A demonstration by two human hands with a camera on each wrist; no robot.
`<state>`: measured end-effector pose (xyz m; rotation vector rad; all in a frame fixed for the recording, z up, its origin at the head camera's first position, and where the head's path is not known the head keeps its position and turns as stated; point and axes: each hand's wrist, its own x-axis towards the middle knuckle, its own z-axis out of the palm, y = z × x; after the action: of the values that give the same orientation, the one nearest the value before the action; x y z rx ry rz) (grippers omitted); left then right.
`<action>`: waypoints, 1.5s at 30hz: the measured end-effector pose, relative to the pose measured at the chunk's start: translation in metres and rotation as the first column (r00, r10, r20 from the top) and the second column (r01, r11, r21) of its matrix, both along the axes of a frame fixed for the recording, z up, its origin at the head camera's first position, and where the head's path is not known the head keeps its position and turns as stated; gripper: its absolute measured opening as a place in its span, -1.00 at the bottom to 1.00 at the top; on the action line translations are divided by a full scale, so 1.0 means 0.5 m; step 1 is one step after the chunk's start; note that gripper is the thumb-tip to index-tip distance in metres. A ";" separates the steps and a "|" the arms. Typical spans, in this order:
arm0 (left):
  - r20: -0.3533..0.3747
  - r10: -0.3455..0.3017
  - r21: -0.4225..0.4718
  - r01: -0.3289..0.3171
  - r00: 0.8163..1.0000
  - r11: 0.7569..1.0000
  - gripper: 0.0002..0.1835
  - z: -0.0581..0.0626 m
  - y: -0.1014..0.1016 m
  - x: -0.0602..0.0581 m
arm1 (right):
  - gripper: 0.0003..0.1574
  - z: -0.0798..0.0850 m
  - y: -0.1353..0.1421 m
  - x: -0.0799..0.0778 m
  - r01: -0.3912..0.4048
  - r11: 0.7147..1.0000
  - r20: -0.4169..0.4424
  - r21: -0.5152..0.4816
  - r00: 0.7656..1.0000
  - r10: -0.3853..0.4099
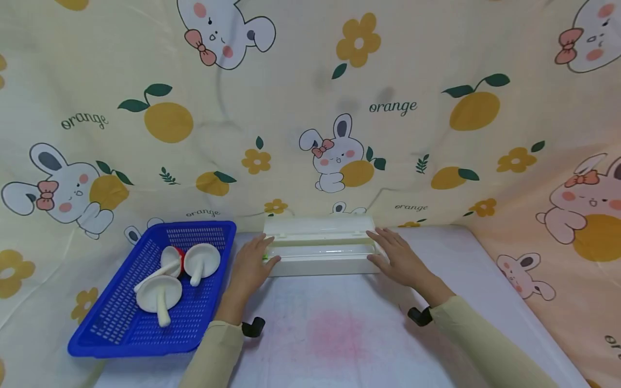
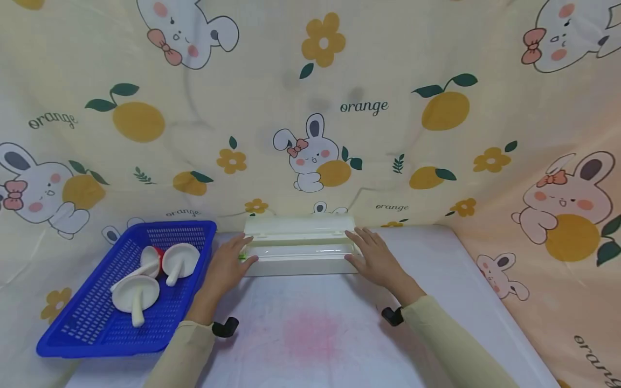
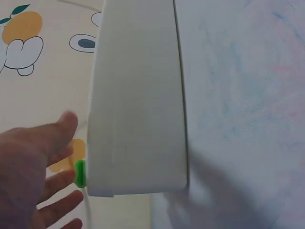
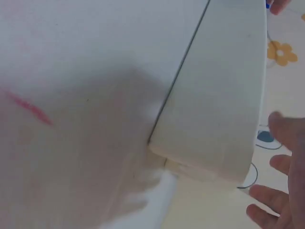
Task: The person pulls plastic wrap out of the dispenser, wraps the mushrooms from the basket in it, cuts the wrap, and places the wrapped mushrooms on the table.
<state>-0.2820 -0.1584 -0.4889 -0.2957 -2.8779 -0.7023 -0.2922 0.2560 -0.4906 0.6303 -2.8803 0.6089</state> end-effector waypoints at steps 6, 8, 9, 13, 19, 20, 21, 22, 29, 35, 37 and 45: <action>-0.126 0.043 0.037 -0.038 0.991 0.999 -0.62 -0.011 0.004 -0.003 | -0.37 -0.009 -0.017 -0.015 -0.073 0.996 -0.105 -0.055 0.992 0.067; -0.136 0.046 0.035 -0.041 0.990 0.999 -0.68 -0.013 0.006 -0.003 | -0.41 -0.013 -0.023 -0.019 -0.083 0.995 -0.130 -0.056 0.989 0.075; -0.134 0.048 0.034 -0.044 0.990 0.998 -0.70 -0.014 0.007 -0.003 | -0.42 -0.014 -0.026 -0.021 -0.085 0.995 -0.138 -0.056 0.988 0.077; -0.126 0.058 0.023 -0.055 0.990 0.998 -0.79 -0.011 0.008 -0.002 | -0.46 -0.018 -0.034 -0.028 -0.086 0.996 -0.164 -0.034 0.983 0.079; -0.137 0.074 -0.002 -0.075 0.988 0.997 -0.89 -0.009 0.008 -0.003 | -0.46 -0.017 -0.044 -0.032 -0.096 0.995 -0.218 -0.016 0.972 0.090; -0.137 0.077 -0.002 -0.078 0.988 0.997 -0.89 -0.009 0.008 -0.004 | -0.45 -0.016 -0.045 -0.031 -0.099 0.995 -0.226 -0.021 0.970 0.091; -0.135 0.081 -0.001 -0.082 0.988 0.997 -0.89 -0.008 0.009 -0.004 | -0.44 -0.016 -0.046 -0.031 -0.097 0.995 -0.232 -0.024 0.969 0.089; -0.134 0.083 -0.003 -0.084 0.987 0.996 -0.89 -0.008 0.009 -0.005 | -0.42 -0.015 -0.046 -0.031 -0.097 0.995 -0.238 -0.030 0.967 0.088; -0.150 0.084 -0.025 -0.089 0.985 0.996 -0.90 -0.008 0.012 -0.008 | -0.51 -0.021 -0.050 -0.037 -0.086 0.995 -0.284 -0.054 0.957 0.067; -0.191 0.068 -0.021 -0.073 0.979 0.997 -0.90 -0.009 0.014 -0.011 | -0.58 -0.022 -0.053 -0.045 -0.068 0.996 -0.275 -0.065 0.960 0.048; -0.211 0.063 -0.013 -0.067 0.976 0.998 -0.90 -0.012 0.016 -0.013 | -0.62 -0.023 -0.053 -0.046 -0.059 0.996 -0.274 -0.065 0.961 0.039; -0.259 0.076 0.046 -0.066 0.963 0.997 -0.95 -0.026 0.023 -0.021 | -0.84 -0.030 -0.055 -0.052 -0.044 0.996 -0.269 -0.077 0.963 0.022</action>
<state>-0.2923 -0.1467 -0.5021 -0.2569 -2.6097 -0.6490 -0.3180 0.2285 -0.5057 0.6916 -2.5846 0.5924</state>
